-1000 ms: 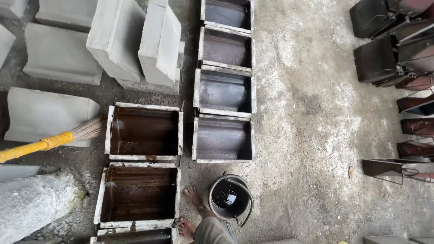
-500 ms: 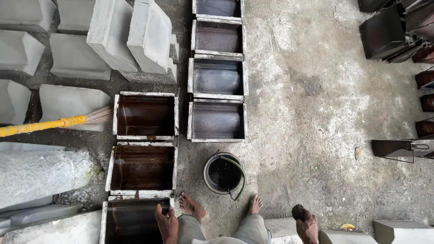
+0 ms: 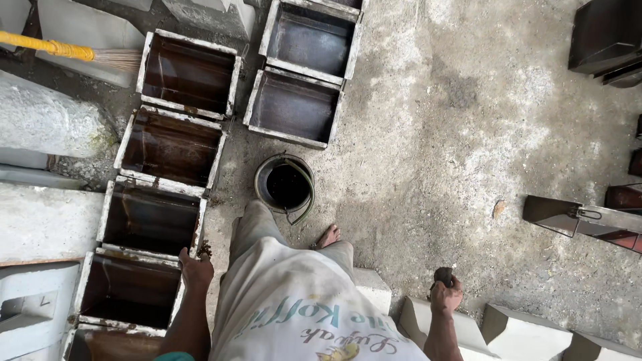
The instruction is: The person dips a cloth into a bucket of dark liquid and scrubs the interior surfaces of several rectangular trays arranged on the floor. The person moves along the row of trays, wiping each one thoroughly with the wet cloth.
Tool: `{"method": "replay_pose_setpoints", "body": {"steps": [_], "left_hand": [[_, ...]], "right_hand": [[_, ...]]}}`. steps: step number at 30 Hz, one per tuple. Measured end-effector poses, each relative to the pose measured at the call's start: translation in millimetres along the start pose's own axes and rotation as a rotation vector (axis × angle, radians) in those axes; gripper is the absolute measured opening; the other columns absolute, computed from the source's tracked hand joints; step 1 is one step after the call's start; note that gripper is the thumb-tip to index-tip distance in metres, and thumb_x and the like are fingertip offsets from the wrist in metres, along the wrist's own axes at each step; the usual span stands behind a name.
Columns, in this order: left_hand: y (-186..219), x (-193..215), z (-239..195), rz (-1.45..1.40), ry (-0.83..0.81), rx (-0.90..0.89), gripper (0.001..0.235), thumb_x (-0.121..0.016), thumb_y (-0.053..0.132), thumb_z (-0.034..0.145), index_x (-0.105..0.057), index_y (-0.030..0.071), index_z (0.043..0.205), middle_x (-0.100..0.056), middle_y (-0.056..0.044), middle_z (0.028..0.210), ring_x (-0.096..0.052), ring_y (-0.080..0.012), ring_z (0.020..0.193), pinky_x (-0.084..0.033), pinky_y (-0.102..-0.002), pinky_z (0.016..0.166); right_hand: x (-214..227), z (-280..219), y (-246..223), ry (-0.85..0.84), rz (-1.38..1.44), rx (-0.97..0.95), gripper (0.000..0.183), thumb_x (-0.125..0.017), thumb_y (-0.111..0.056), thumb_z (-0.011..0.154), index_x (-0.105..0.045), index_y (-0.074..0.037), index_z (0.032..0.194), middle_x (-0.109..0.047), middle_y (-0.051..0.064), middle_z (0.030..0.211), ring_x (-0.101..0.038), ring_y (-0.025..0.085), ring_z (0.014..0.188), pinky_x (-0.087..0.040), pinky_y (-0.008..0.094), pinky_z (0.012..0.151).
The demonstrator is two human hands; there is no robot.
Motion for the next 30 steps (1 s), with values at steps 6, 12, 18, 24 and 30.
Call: {"method": "replay_pose_setpoints", "body": {"steps": [6, 12, 18, 24, 30], "left_hand": [[-13, -26, 1, 0.068, -0.038, 0.235, 0.067, -0.05, 0.024, 0.102, -0.023, 0.014, 0.163, -0.04, -0.03, 0.154, -0.052, -0.0511, 0.129, -0.043, -0.059, 0.104], [70, -90, 13, -0.081, -0.137, 0.008, 0.068, -0.055, 0.026, 0.103, -0.023, 0.01, 0.16, -0.034, -0.024, 0.16, -0.05, -0.0478, 0.135, -0.047, -0.055, 0.103], [93, -138, 20, -0.169, -0.245, -0.028, 0.066, -0.054, 0.03, 0.102, -0.027, 0.007, 0.158, -0.037, -0.022, 0.161, -0.043, -0.043, 0.143, -0.042, -0.051, 0.11], [63, -167, 7, -0.174, -0.094, 0.285, 0.061, -0.06, 0.034, 0.096, -0.041, 0.013, 0.151, -0.051, -0.023, 0.151, -0.054, -0.0466, 0.132, -0.045, -0.055, 0.102], [88, -249, -59, -0.583, 0.185, 0.123, 0.038, -0.051, 0.024, 0.113, -0.039, 0.016, 0.149, -0.053, -0.025, 0.14, -0.053, -0.0566, 0.125, -0.052, -0.076, 0.097]], "right_hand": [[5, -30, 32, -0.005, 0.157, -0.142, 0.056, -0.055, -0.003, 0.087, -0.059, -0.005, 0.143, -0.065, 0.022, 0.126, -0.066, 0.033, 0.095, -0.06, 0.041, 0.068], [-14, -21, -3, -0.04, -0.343, -0.059, 0.061, -0.054, -0.036, 0.085, -0.066, -0.015, 0.141, -0.066, 0.005, 0.142, -0.063, 0.022, 0.119, -0.041, 0.032, 0.098], [31, 10, -107, 0.083, 0.23, 0.102, 0.064, -0.055, -0.007, 0.068, -0.064, -0.003, 0.132, -0.065, 0.013, 0.094, -0.056, 0.024, 0.077, -0.039, 0.034, 0.059], [5, 119, -249, -0.125, 0.441, 0.172, 0.06, -0.059, -0.014, 0.081, -0.058, -0.012, 0.141, -0.071, 0.016, 0.106, -0.069, 0.029, 0.091, -0.059, 0.04, 0.066], [-137, 188, -452, -0.597, 0.286, 0.549, 0.043, -0.066, -0.007, 0.079, -0.068, -0.012, 0.122, -0.066, 0.009, 0.096, -0.065, 0.022, 0.088, -0.055, 0.037, 0.074]]}}
Point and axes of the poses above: each hand's wrist, its own z-axis towards the middle knuckle, its own x-axis out of the back of the hand, y = z × x, the point moved 9 cm from there along z, towards the middle knuckle
